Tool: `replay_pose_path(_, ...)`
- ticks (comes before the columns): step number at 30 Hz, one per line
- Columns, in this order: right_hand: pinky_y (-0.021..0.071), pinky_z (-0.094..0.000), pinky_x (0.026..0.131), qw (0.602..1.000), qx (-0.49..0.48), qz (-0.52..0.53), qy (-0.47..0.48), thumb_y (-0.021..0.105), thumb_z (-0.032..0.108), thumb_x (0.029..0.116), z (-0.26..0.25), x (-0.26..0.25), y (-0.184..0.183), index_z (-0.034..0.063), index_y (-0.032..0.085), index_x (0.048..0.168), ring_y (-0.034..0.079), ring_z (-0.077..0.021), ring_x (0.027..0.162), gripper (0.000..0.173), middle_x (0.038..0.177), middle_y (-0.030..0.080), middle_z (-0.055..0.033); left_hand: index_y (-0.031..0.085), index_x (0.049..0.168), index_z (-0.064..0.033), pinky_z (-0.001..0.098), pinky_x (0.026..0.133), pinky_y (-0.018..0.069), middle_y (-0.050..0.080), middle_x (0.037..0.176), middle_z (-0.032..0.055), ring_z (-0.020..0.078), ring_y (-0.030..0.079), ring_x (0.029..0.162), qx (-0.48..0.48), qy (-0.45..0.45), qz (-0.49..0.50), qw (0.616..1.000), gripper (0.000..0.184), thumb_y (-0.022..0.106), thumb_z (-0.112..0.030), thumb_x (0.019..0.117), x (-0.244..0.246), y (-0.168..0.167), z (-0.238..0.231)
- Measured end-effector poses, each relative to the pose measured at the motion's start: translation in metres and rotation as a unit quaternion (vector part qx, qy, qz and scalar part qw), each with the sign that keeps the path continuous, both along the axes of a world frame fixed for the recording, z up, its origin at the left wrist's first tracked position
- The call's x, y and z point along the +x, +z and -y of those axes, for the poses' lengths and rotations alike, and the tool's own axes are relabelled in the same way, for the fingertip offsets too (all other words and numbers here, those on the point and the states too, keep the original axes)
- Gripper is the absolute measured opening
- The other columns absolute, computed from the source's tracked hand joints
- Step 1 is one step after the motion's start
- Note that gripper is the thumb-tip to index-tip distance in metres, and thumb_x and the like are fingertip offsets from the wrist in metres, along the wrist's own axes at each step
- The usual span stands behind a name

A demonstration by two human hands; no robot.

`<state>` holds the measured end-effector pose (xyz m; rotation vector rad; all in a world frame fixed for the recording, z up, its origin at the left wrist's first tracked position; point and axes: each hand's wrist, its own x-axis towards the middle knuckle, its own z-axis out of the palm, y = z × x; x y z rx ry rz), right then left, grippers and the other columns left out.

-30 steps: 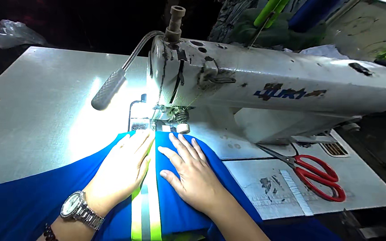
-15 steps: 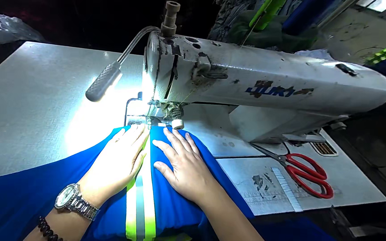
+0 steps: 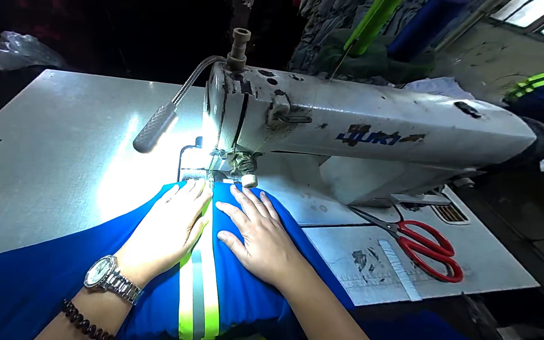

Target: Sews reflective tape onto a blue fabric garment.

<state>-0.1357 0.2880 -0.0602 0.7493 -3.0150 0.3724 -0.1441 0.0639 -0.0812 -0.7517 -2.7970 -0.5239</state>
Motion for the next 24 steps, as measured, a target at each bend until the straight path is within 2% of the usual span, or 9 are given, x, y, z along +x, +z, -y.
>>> replay_pose_path(3,0.015,-0.0547,0.126,1.0,0.004,0.009,0.002,0.03,0.064,0.1036,-0.001,-0.002,0.0,0.0374,0.052,0.149,0.02,-0.0217,0.158,0.057,0.167,0.033,-0.0001,0.048,0.154,-0.0152,0.0518,0.124,0.0262,0.04,0.163,0.0046,0.0211,0.031,0.154,-0.025,-0.007,0.007,1.0,0.064,0.028,-0.052,0.106,0.0,0.001,0.001)
replay_pose_path(5,0.0166,-0.0554,0.126,1.0,-0.006,-0.007,0.007,0.033,0.058,0.1053,0.0,0.006,0.003,0.0321,0.052,0.15,0.022,-0.0251,0.157,0.055,0.166,0.036,-0.0036,0.034,0.161,-0.0138,0.0629,0.123,0.0174,0.029,0.168,0.0079,0.0252,0.02,0.157,-0.071,-0.011,0.03,0.997,0.076,0.022,-0.062,0.1033,0.01,0.007,0.001)
replay_pose_path(6,0.0254,-0.0568,0.123,0.998,-0.03,-0.058,0.015,0.039,0.051,0.1053,0.0,0.014,0.002,0.0268,0.059,0.146,0.032,-0.0289,0.153,0.051,0.159,0.046,-0.0071,0.033,0.161,-0.0132,0.068,0.121,0.0156,0.029,0.168,0.0095,0.0271,0.02,0.158,-0.08,-0.014,0.031,0.996,0.08,0.022,-0.066,0.102,0.019,0.01,0.0)
replay_pose_path(8,0.0476,-0.0529,0.109,0.982,-0.087,-0.165,0.033,0.05,0.037,0.1029,0.0,0.037,0.001,0.0198,0.07,0.13,0.059,-0.03,0.133,0.038,0.135,0.067,-0.0085,0.04,0.158,-0.0109,0.0721,0.118,0.0193,0.038,0.163,0.0122,0.03,0.033,0.153,-0.084,-0.018,0.024,0.996,0.08,0.023,-0.065,0.1023,0.044,0.017,-0.003)
replay_pose_path(9,0.0529,-0.0492,0.102,0.976,-0.107,-0.184,0.042,0.052,0.034,0.1023,0.0,0.052,0.001,0.0185,0.073,0.124,0.065,-0.0279,0.123,0.033,0.124,0.072,-0.0074,0.043,0.156,-0.0093,0.0725,0.116,0.0223,0.042,0.161,0.013,0.0311,0.038,0.15,-0.091,-0.019,0.022,0.995,0.077,0.022,-0.062,0.1039,0.058,0.019,-0.005)
replay_pose_path(12,0.0531,-0.0413,0.098,0.979,-0.121,-0.151,0.067,0.054,0.03,0.1035,-0.001,0.093,0.0,0.0191,0.074,0.117,0.067,-0.0222,0.115,0.027,0.116,0.074,-0.003,0.048,0.152,-0.006,0.0699,0.113,0.0283,0.049,0.156,0.0126,0.0311,0.046,0.145,-0.111,-0.019,0.003,0.994,0.07,0.022,-0.053,0.1071,0.099,0.02,-0.008)
replay_pose_path(16,0.047,-0.0413,0.108,0.983,-0.11,-0.129,0.07,0.058,0.03,0.1032,-0.002,0.121,-0.009,0.0224,0.073,0.122,0.063,-0.0231,0.122,0.025,0.123,0.072,-0.0028,0.051,0.148,-0.0027,0.0671,0.114,0.0269,0.052,0.153,0.0157,0.0336,0.048,0.143,-0.091,-0.02,0.016,0.996,0.055,0.041,-0.039,0.108,0.135,0.02,-0.009)
replay_pose_path(19,0.0455,-0.0433,0.11,0.983,-0.106,-0.136,0.069,0.061,0.028,0.1015,-0.002,0.126,-0.011,0.0261,0.073,0.122,0.063,-0.0253,0.123,0.024,0.123,0.071,-0.0041,0.053,0.147,-0.0034,0.062,0.117,0.0246,0.053,0.153,0.0143,0.0296,0.047,0.144,-0.085,-0.027,0.016,0.996,0.053,0.036,-0.038,0.1099,0.149,0.018,-0.009)
replay_pose_path(24,0.0459,-0.0482,0.109,0.985,-0.09,-0.127,0.081,0.062,0.024,0.1002,-0.005,0.127,-0.01,0.0267,0.073,0.125,0.063,-0.0296,0.123,0.027,0.125,0.071,-0.0076,0.067,0.131,-0.0051,0.0467,0.111,0.0412,0.069,0.131,0.0118,0.0273,0.065,0.122,-0.016,-0.017,-0.061,0.998,0.032,0.051,-0.014,0.1044,0.165,0.014,-0.009)
